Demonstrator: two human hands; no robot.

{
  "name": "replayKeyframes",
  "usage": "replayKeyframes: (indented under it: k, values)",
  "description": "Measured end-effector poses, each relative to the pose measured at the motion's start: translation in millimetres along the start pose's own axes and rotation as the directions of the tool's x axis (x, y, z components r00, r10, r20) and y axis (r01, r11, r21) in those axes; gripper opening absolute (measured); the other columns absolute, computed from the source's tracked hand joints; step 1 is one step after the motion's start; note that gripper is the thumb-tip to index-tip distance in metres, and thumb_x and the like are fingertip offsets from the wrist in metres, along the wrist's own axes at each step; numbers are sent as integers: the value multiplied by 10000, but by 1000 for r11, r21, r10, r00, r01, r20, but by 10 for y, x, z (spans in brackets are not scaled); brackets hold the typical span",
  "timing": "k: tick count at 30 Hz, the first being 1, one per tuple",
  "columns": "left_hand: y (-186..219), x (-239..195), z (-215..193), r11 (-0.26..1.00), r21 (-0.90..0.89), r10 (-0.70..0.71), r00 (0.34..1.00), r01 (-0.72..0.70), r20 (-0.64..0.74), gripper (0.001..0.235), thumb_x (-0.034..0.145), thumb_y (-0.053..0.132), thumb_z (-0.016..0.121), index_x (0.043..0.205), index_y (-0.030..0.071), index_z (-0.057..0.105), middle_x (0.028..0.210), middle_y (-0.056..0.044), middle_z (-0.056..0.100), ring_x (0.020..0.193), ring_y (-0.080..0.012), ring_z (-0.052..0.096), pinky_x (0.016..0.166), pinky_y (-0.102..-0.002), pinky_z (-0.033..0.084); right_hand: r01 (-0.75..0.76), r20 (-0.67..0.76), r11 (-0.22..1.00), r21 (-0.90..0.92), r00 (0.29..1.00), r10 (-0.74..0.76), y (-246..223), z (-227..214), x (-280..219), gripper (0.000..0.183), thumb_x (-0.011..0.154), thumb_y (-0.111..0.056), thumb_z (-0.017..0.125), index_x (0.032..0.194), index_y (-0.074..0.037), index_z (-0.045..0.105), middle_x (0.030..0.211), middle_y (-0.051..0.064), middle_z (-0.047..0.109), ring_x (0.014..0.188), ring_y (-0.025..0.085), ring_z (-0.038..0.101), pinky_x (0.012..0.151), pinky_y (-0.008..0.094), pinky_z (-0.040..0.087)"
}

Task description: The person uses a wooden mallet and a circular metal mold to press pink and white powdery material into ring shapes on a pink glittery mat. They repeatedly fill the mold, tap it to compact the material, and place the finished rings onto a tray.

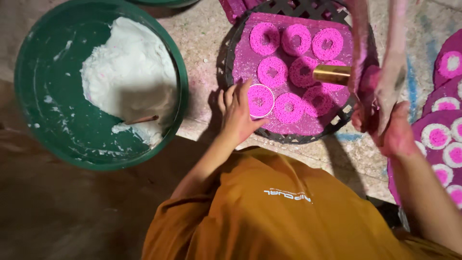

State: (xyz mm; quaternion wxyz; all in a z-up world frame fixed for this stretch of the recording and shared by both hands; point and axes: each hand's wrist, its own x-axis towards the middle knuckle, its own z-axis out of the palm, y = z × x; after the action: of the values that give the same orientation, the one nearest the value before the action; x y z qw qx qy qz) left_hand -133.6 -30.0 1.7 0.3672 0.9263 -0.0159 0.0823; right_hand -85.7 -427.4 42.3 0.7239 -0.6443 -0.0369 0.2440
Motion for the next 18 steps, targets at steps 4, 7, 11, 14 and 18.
replayKeyframes:
  k: [4,7,11,14,18]
  values:
    - [94,16,-11,998,-21,49,989,-52,-138,1147,646,366,948,1528,86,270,1442,-177,491,1408,-365,398,1190,-653,160,141,-119,977,160,985,-123,147,-18,27,854,991,-840,320,1260,-51,508,947,79,531,825,211,520,743,367,409]
    - [-2,-72,-91,969,-28,220,904,-247,-366,1108,817,289,925,1589,98,153,1523,-141,412,1455,-313,368,1228,-549,239,238,-280,966,105,939,-201,204,-308,361,581,1088,-661,440,1171,-89,497,900,62,510,781,199,501,733,364,392]
    - [-222,-251,-248,996,-58,32,893,-65,-448,1057,733,236,932,1555,37,298,1508,-223,386,1413,-399,421,1196,-499,389,175,-539,849,-498,705,-461,289,-973,959,359,1112,-345,686,1040,-31,526,787,61,474,685,185,432,670,365,377]
    - [-380,-448,-205,997,-66,-66,919,44,-390,1081,725,259,926,1531,-65,282,1484,-274,397,1384,-431,423,1165,-523,370,-141,-615,707,-693,627,-478,406,-1330,1344,557,973,-470,887,1068,-28,561,892,73,666,795,229,649,707,379,502]
    - [-658,-713,61,988,-119,-138,908,98,-395,1058,688,289,914,1503,-54,335,1431,-269,456,1331,-423,458,1137,-525,380,-457,-655,470,-755,543,-525,508,-1453,1685,710,823,-570,953,1078,-6,605,975,202,703,880,388,670,780,496,504]
